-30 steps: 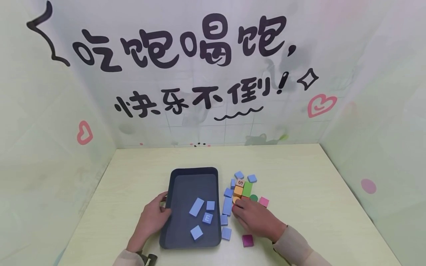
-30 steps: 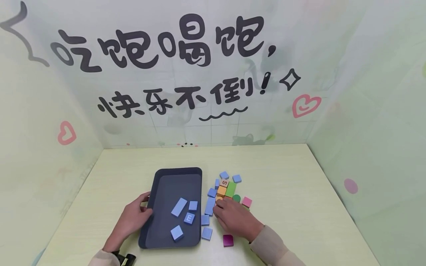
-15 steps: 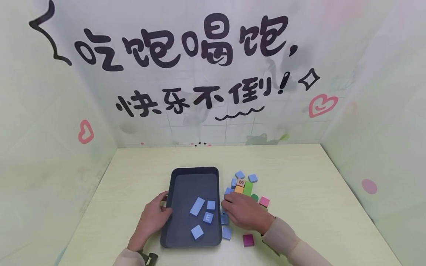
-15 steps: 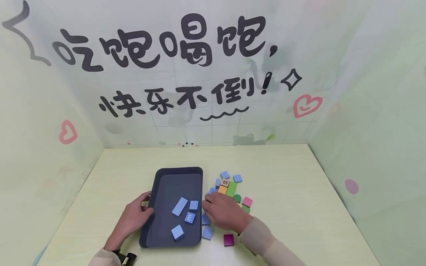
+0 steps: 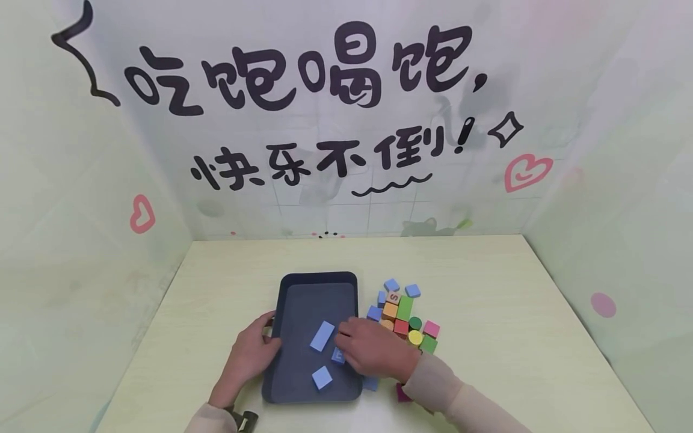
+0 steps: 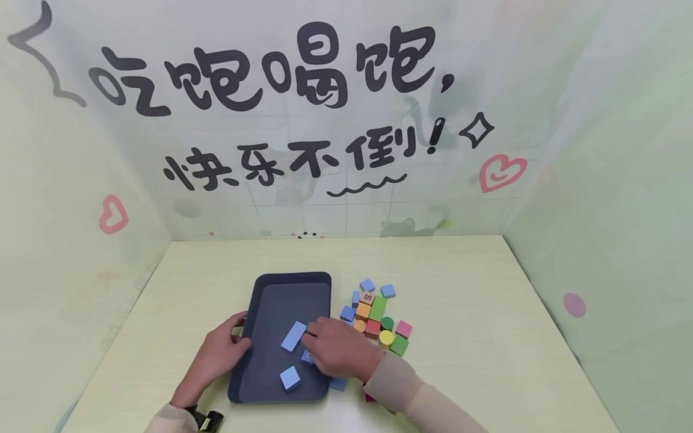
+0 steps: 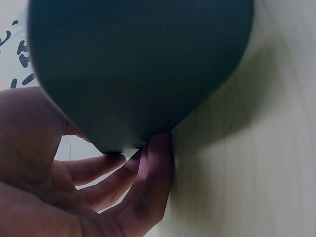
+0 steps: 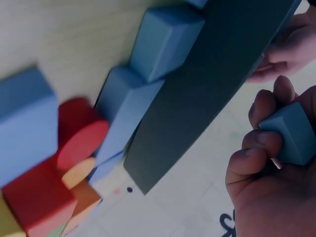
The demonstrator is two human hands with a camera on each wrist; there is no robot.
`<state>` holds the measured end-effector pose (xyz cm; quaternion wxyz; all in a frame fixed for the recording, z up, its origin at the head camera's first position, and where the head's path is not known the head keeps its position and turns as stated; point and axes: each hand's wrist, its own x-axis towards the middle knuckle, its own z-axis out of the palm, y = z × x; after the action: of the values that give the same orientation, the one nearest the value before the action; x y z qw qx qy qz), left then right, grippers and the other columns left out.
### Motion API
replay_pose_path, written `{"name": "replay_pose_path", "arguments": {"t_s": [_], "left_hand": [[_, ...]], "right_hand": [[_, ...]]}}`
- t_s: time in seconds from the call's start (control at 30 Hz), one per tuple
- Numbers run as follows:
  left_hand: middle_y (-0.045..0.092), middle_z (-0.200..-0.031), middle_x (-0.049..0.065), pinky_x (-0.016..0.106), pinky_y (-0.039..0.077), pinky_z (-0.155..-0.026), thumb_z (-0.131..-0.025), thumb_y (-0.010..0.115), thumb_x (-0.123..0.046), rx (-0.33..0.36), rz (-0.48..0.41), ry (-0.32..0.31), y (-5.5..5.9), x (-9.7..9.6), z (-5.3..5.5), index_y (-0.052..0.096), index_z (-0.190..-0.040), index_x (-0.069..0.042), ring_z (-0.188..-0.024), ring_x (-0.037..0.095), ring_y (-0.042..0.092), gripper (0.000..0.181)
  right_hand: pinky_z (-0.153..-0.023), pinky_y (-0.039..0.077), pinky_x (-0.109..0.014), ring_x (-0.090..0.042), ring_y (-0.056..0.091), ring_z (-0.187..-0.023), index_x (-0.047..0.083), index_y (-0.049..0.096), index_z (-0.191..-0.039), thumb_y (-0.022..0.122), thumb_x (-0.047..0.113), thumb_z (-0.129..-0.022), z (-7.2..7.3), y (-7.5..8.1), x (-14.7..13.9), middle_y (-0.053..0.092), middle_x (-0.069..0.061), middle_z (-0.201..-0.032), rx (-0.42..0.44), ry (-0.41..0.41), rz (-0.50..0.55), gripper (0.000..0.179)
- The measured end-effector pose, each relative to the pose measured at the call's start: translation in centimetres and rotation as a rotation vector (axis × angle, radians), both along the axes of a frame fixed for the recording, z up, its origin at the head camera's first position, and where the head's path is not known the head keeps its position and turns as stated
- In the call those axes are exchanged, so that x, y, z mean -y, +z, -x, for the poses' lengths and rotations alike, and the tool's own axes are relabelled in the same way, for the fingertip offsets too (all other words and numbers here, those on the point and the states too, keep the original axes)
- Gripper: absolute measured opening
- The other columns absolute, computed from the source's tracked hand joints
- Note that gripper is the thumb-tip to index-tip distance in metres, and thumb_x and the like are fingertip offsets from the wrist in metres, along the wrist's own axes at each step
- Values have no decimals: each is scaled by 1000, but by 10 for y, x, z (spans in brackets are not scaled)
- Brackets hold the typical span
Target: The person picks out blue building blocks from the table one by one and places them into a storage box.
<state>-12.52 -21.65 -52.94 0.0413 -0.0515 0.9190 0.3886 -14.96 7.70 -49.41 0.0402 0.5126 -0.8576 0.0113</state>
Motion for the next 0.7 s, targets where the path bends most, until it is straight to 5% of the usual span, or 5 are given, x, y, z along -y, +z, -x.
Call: {"name": "replay_pose_path", "arguments": {"t_s": [0.33,0.7], "left_hand": [[66,-142,28,39,56,-71,-97,67,-9,-4,2,-2,1,0,-1,54,-156,5,-93,22,71,62],[67,-141,27,41,56,-74,-97,67,-10,-10,12,-7,-2,1,1,54,-155,6,-96,23,71,62]], "right_hand": [[-97,51,-19,-6,60,-98,15,78,-124,61,23,-111,-14,-14,17,71,5,-113,118,54,-72,23],[-95,52,-17,-3,60,-96,15,79,-123,62,21,-110,-21,-23,20,72,7,-113,156,80,-81,22]]}}
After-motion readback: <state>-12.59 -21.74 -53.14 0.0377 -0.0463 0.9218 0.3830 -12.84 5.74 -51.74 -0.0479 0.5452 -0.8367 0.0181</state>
